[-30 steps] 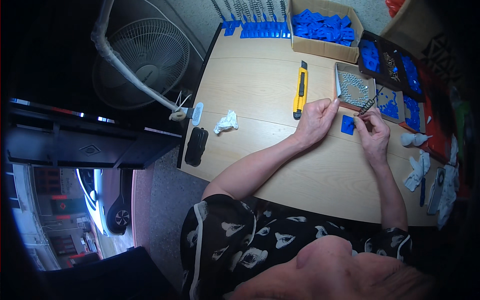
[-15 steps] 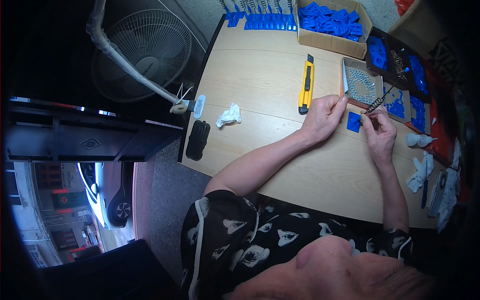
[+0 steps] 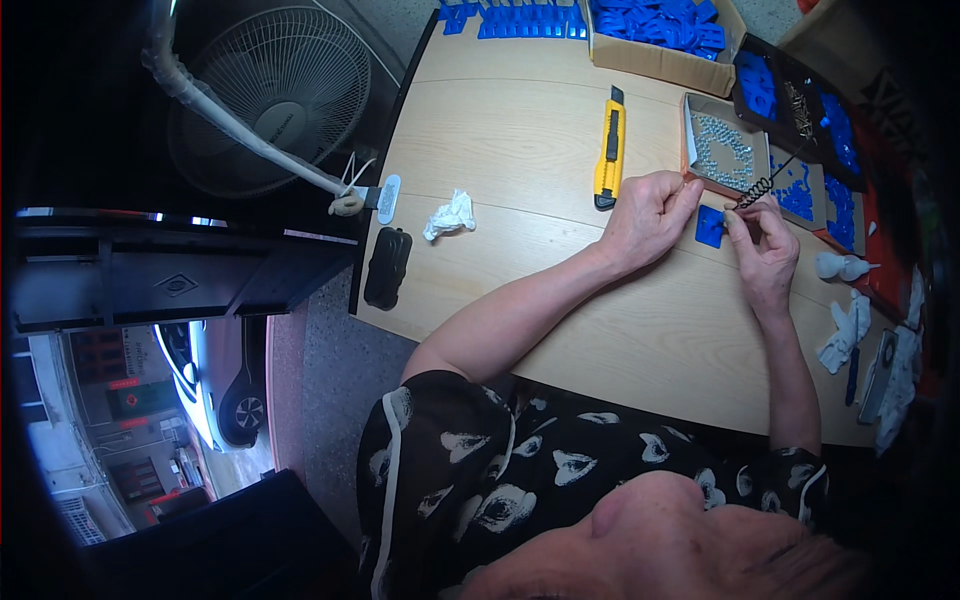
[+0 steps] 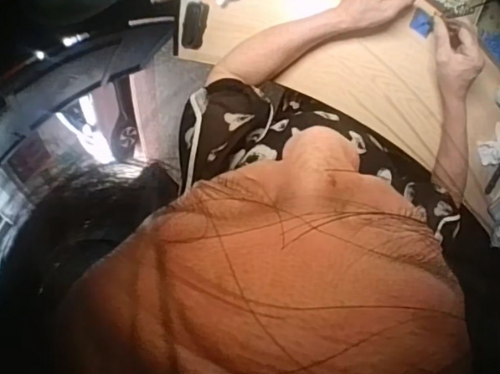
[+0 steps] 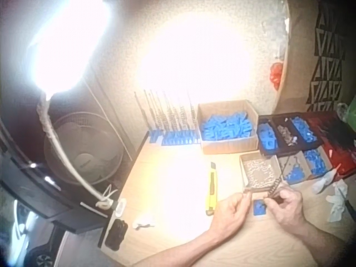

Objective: The person assembles small components, including a blue plastic housing, a spring, and metal pins, using a screwdriver and adhesive from a glue bottle.

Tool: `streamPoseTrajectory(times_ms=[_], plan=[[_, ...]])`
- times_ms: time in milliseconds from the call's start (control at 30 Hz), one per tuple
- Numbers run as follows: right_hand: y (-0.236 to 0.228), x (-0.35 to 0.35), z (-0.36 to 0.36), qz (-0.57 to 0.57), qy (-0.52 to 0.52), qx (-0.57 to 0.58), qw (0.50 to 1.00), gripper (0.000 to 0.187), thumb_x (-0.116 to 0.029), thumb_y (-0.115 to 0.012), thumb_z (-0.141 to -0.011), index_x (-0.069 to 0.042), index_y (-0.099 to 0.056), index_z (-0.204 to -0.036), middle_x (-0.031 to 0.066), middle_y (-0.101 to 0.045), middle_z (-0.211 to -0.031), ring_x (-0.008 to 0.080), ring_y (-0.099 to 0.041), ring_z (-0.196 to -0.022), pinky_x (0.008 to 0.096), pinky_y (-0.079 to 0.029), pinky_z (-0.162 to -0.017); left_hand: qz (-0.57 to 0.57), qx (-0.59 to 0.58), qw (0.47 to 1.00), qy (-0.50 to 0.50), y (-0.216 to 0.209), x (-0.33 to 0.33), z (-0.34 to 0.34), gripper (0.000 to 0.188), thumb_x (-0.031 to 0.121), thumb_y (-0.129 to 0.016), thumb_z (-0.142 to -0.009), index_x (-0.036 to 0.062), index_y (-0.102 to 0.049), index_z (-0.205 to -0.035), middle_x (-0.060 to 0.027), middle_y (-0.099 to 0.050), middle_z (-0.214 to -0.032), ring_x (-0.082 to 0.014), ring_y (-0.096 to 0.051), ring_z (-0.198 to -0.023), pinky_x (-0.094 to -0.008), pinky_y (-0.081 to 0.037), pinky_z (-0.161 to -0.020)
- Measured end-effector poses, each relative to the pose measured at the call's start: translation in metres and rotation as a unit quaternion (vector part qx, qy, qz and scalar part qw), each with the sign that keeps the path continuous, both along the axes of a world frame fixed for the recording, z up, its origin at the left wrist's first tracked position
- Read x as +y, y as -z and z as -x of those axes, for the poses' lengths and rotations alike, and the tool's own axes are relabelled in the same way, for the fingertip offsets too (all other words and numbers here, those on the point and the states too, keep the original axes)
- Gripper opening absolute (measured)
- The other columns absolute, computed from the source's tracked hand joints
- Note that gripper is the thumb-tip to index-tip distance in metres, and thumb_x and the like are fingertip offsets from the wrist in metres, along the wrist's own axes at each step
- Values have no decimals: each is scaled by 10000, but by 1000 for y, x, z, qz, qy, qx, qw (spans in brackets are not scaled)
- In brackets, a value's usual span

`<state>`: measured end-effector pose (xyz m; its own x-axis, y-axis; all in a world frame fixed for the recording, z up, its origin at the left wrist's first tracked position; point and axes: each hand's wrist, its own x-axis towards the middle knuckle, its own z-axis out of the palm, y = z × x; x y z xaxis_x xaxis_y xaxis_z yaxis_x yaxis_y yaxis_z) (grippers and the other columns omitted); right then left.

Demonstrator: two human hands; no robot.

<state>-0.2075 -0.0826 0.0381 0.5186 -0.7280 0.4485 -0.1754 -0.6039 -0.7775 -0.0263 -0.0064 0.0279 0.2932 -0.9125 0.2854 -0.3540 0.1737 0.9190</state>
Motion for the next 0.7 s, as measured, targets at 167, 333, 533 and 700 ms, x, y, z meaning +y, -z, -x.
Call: streamPoseTrajectory(times_ms=[167,333,533,700], plan=[[2,-1,-1,-24,-8,-7,1000,93,8,-699,-864,50,-617,-848,58,-595,-826,139,-583,-812,273,-465,-817,29,-4,999,-27,7,-3,2,494,289,-579,-1010,4,-476,-620,-38,-403,-508,-97,-383,-499,-330,-335,-464],[6,-5,-6,-14,-8,-14,1000,99,12,-708,-859,61,-623,-848,62,-611,-860,125,-580,-835,253,-473,-756,4,6,1000,-18,7,-5,-5,421,224,-628,-969,-21,-529,-642,-111,-462,-523,-152,-428,-473,-356,-364,-467],[9,-5,-3,-16,-6,-11,1000,88,8,-716,-857,53,-641,-844,59,-621,-860,123,-576,-847,259,-458,-788,26,-3,1000,-13,13,-6,-6,455,226,-628,-971,-9,-492,-606,-83,-434,-497,-149,-398,-456,-354,-346,-452],[9,-2,-3,-35,-7,-8,999,91,7,-715,-866,58,-640,-849,59,-619,-866,119,-573,-851,257,-441,-829,20,-26,999,1,15,-3,-7,512,333,-574,-1020,23,-515,-616,15,-397,-499,-67,-363,-491,-295,-308,-441]])
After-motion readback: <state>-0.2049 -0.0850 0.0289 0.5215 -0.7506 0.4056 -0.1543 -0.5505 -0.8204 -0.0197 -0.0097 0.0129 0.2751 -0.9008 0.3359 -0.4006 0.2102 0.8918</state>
